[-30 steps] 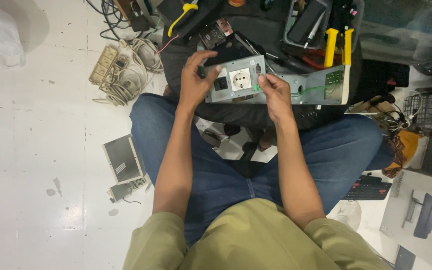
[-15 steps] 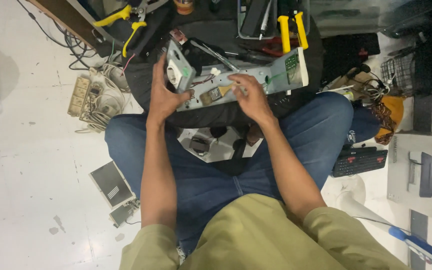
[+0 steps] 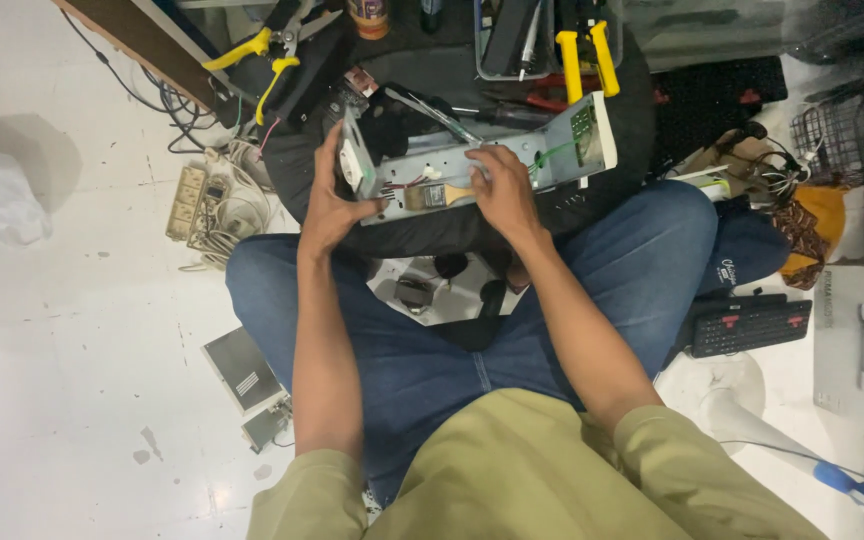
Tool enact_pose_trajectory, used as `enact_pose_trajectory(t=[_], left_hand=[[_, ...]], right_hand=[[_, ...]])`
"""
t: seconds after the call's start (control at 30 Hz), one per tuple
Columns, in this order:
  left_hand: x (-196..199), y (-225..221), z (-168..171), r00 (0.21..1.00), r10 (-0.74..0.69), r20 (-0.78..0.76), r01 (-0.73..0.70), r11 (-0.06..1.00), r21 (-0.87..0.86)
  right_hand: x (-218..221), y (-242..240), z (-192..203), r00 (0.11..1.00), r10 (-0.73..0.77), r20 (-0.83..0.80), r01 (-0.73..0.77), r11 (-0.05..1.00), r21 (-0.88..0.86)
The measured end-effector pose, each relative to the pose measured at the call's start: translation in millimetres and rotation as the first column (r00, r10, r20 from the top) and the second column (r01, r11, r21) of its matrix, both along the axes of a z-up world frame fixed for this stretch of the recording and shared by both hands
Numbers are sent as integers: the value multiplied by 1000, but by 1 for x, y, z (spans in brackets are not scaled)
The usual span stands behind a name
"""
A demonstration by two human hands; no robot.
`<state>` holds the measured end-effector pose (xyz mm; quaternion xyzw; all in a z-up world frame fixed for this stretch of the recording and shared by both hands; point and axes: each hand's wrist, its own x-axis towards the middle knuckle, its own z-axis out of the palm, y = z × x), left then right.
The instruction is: Disassembling an electronic device by removing screws, cleaning with a brush, and disconnecting the circuit board from the chassis.
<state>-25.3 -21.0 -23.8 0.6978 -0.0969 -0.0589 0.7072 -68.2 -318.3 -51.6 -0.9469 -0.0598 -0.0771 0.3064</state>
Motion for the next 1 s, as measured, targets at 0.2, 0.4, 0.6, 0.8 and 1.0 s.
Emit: enact_pose_trajectory(t=[0.2,0.4,0.6,0.8,1.0], left_hand=[[-7,-14,0,998,-14,57,6,990,140],[-1,-7,0,998,-54,12,50,979,198],[1,-2,18,985,-170,-28,172,960,222],[3,-11,12,984,-166,71,130,925,357],[2,-18,-2,973,-167,159,45,813,580]], right_hand=[[40,-1,-8,980,-197,28,195,978,68],[67,-12,-23,975,-212,60,220,954,-205],[87,-17,-24,948,-317,-20,254,795,-551],[83,-12,5,973,-229,16,213,876,-433],[61,6,57,977,-53,205,102,966,-238]])
